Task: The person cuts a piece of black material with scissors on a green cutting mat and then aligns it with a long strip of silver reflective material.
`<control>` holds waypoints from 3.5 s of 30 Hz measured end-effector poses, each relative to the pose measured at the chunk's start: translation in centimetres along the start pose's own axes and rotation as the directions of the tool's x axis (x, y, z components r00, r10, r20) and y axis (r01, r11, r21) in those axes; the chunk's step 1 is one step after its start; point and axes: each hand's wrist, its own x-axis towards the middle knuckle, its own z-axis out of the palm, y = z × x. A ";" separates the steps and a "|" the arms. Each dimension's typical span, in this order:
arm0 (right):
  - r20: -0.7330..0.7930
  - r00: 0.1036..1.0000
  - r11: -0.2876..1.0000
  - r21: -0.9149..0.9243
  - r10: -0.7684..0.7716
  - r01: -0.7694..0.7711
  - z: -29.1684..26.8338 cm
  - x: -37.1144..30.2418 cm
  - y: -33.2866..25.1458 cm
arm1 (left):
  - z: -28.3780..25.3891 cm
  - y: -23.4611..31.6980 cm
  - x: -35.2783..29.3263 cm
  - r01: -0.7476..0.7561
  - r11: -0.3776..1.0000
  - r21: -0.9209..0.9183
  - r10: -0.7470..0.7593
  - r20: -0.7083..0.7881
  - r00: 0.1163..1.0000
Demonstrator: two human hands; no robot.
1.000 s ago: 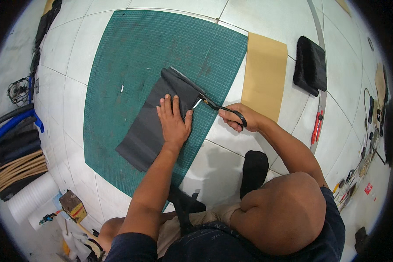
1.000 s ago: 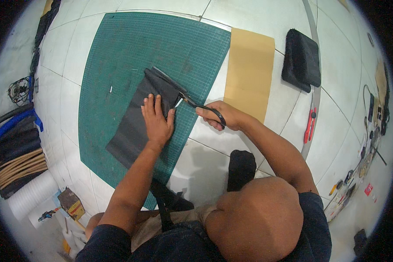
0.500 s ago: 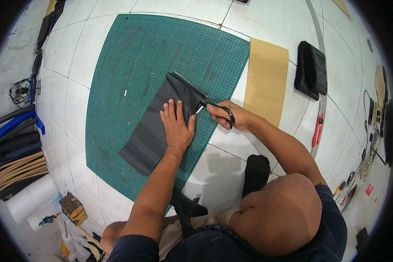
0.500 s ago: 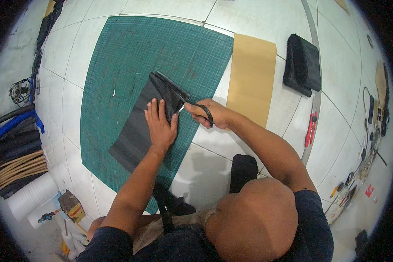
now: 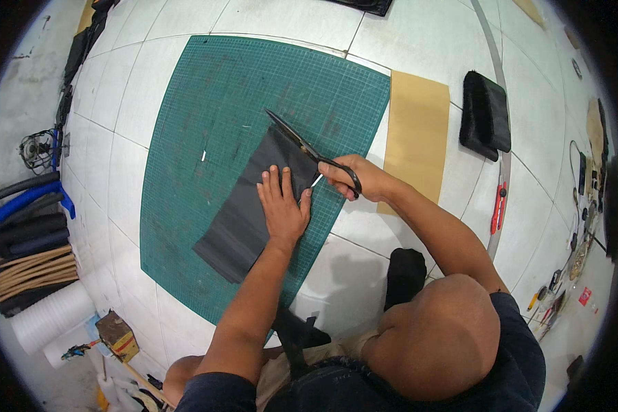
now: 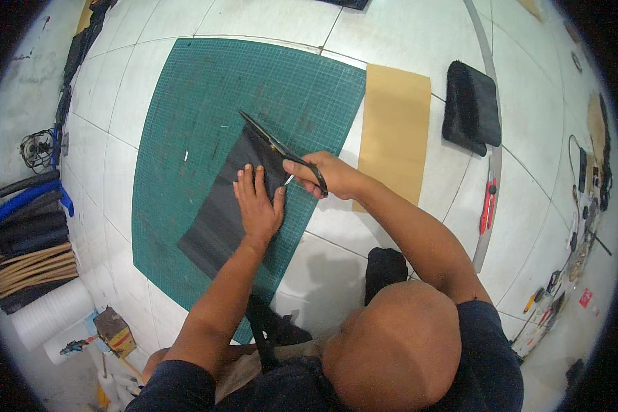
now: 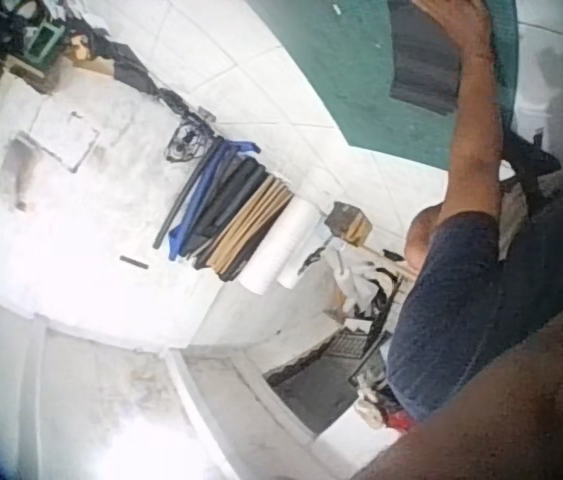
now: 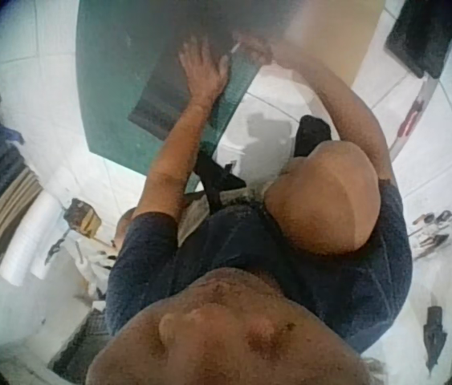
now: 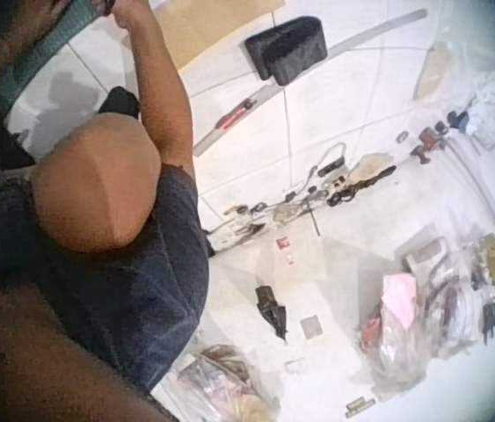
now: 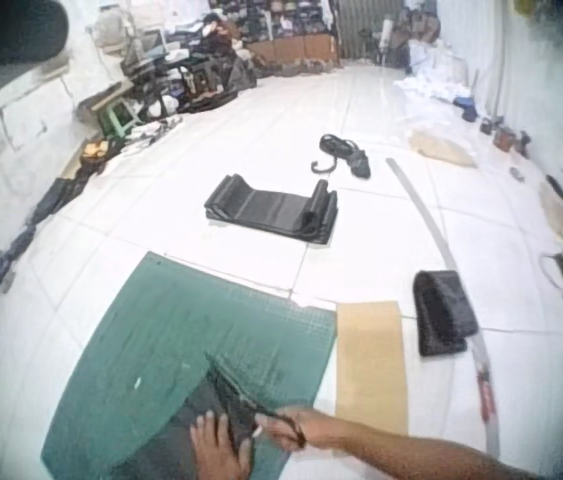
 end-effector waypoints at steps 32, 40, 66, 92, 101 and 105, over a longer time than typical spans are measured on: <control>-0.269 0.931 0.610 -0.790 -0.245 -0.068 -6.4 -12.0 -1.8 | -13.8 -16.1 -12.6 0.890 0.114 -0.442 -0.949 0.215 0.229; -0.123 0.948 0.463 -0.886 -0.294 0.028 1.6 6.9 -4.3 | -11.0 -16.0 -14.2 0.810 0.079 -0.581 -0.815 0.430 0.388; -0.193 0.970 0.572 -0.817 -0.147 -0.076 4.9 7.1 -3.6 | -9.6 -13.2 -15.7 0.639 -0.125 -0.759 -0.768 0.482 0.422; -0.495 0.795 0.388 -0.849 -0.350 -0.358 -20.6 -6.3 -4.2 | -4.1 13.0 -8.4 0.350 0.835 -0.424 -0.374 0.030 0.927; -0.434 0.788 0.264 -0.899 -0.437 -0.349 -19.8 -5.8 -3.5 | -4.0 14.5 -7.7 0.006 0.994 -0.113 0.009 0.132 0.991; -0.490 0.789 0.330 -0.864 -0.372 -0.380 -19.8 -6.4 -3.0 | -5.4 15.4 -7.4 0.126 0.989 -0.084 -0.122 0.052 0.991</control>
